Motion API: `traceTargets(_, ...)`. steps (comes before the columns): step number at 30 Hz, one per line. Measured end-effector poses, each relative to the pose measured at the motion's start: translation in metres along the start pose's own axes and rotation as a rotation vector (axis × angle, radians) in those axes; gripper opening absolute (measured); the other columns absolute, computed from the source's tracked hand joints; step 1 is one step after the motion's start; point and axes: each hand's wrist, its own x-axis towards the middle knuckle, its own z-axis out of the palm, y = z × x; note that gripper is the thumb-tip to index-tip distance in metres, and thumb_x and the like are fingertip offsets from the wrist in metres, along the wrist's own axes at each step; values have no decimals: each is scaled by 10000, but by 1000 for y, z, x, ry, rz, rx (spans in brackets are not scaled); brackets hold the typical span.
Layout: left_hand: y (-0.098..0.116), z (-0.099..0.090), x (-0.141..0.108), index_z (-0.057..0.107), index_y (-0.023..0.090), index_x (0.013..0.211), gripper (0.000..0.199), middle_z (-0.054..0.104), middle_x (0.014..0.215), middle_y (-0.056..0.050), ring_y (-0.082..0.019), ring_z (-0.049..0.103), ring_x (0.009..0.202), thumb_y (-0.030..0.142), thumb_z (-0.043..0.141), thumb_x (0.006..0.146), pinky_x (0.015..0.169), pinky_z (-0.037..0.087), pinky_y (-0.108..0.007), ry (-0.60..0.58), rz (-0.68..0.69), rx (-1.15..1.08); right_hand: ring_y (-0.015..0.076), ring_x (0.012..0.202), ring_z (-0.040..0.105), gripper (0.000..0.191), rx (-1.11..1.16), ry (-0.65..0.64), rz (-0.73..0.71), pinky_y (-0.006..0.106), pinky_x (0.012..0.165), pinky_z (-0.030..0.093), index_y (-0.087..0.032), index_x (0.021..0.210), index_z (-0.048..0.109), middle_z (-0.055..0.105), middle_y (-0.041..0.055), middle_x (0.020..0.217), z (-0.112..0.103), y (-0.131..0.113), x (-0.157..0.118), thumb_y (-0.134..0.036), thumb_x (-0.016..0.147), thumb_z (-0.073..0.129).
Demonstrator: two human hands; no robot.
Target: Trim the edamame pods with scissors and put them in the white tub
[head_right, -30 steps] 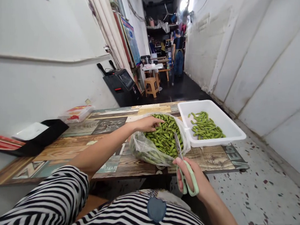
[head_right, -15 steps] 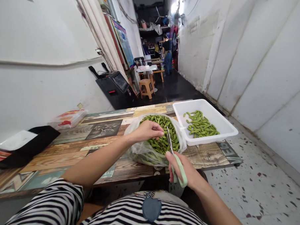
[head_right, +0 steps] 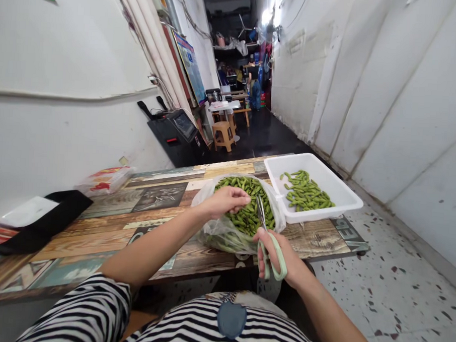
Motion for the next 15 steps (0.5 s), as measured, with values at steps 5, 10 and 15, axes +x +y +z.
traceTargets(5,-1,3,2,569,72,706,142,640,594,-56,-90,612,532,166,666,752,583,525,-215,-12,-86,-297,122,414,544,503,82,-73,-25,248,433,462,-172,987,479,532,-48,545,-2,2,-1,-640,821,406)
traceTargets(10,-3,8,-3,540,77,654,193,667,614,-87,-99,635,535,162,693,733,584,537,-201,-17,-98,-363,124,397,539,523,16,-50,-49,237,407,452,-173,989,489,525,-48,511,1,-3,-1,-657,811,406)
traceTargets(15,-9,14,-7,534,75,662,179,676,644,-100,-97,644,551,149,666,757,609,540,-202,-24,-112,-416,107,317,463,505,70,2,-4,233,329,427,-178,911,508,467,-71,447,7,-7,-2,-663,778,455)
